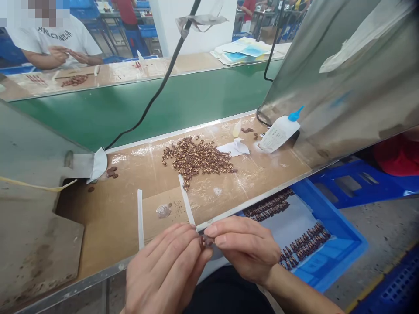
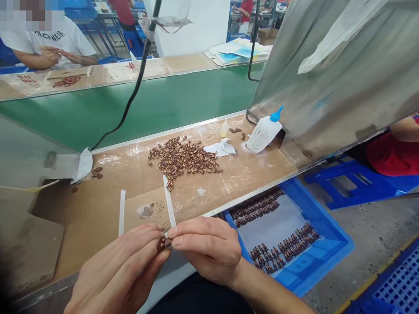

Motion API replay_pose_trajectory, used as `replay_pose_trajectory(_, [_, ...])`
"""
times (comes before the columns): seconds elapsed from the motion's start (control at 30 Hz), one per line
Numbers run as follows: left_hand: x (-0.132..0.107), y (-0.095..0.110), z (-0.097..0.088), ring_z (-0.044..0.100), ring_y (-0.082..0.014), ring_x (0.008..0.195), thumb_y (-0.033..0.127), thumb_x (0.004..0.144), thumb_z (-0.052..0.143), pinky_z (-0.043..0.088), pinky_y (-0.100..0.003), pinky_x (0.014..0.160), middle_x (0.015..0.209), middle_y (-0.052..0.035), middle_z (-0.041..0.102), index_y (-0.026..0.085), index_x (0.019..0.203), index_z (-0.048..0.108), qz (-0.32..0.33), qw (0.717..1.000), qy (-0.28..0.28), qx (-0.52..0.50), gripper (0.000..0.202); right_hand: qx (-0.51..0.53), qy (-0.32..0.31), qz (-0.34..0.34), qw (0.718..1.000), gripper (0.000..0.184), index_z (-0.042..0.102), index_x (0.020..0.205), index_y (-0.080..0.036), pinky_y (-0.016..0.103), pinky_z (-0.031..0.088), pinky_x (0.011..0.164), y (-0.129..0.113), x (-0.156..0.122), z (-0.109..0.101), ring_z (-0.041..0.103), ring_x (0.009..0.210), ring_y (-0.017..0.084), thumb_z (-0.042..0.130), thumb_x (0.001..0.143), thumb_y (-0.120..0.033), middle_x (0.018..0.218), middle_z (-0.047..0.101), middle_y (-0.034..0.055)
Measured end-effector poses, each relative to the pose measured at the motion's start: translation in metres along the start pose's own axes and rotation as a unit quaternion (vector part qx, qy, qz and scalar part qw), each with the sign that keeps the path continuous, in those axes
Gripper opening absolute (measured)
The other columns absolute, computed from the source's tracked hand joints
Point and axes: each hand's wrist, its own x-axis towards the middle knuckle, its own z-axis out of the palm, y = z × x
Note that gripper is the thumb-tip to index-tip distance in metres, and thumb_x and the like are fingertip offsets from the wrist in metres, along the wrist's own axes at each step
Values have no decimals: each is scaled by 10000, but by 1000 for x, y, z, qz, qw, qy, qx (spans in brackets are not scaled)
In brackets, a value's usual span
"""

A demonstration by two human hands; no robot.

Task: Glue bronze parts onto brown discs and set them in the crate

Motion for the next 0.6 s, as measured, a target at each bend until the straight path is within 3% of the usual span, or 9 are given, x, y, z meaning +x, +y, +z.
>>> replay_pose_trajectory(0.33, [13, 6, 4, 826, -189, 884, -58, 931, 819, 670, -330, 998, 947, -75, 836, 95, 1080, 762, 0, 1000, -25, -18, 221, 12, 11, 36, 999, 375, 795, 1415, -239, 326, 763, 888, 2, -5, -9, 886, 1040, 218, 737, 1087, -65, 1223, 884, 93])
replay_pose_trajectory(0.6, [14, -2, 8, 840, -200, 878, 0, 967, 810, 650, -327, 1043, 965, -62, 857, 153, 1111, 762, 9, 997, -76, -4, 215, 2, 4, 68, 998, 330, 796, 1366, -241, 334, 753, 927, 2, -2, -14, 881, 1057, 208, 752, 1086, -72, 1219, 885, 92])
